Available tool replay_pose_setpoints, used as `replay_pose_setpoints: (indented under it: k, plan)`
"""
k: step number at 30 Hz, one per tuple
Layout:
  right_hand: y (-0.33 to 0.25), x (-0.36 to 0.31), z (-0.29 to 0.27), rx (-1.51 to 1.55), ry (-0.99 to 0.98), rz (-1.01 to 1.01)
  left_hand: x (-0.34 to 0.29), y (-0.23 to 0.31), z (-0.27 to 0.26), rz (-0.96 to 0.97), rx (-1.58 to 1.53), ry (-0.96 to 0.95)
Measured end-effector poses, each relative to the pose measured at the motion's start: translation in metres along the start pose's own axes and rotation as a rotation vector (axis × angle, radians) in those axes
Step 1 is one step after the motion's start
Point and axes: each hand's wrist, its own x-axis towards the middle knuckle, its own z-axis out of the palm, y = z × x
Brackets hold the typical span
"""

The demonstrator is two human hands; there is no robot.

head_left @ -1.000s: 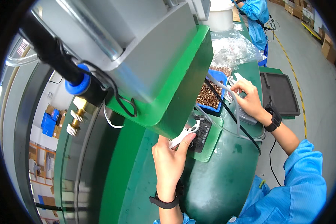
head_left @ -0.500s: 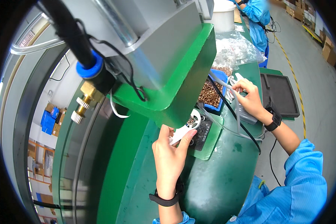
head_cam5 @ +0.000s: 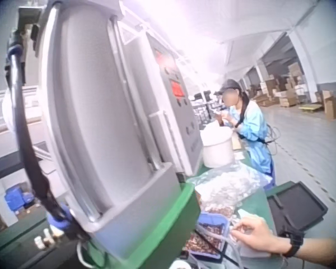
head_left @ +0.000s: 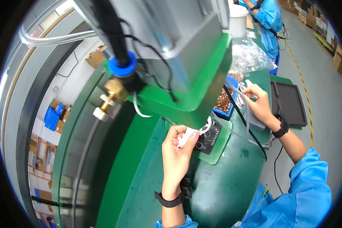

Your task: Manually assemble and press small electronic components into a white plastic housing using a workstation fixture.

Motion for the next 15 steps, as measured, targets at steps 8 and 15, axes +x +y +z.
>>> replay_pose_setpoints:
  k: [8,15]
  plan:
    - [0.007,0.000,-0.006,0.019,-0.044,0.049,0.024,-0.001,-0.113,-0.185,0.104,0.281]
    - [0.005,-0.005,0.004,0.131,-0.025,0.069,0.098,-0.140,-0.207,-0.342,1.685,0.663]
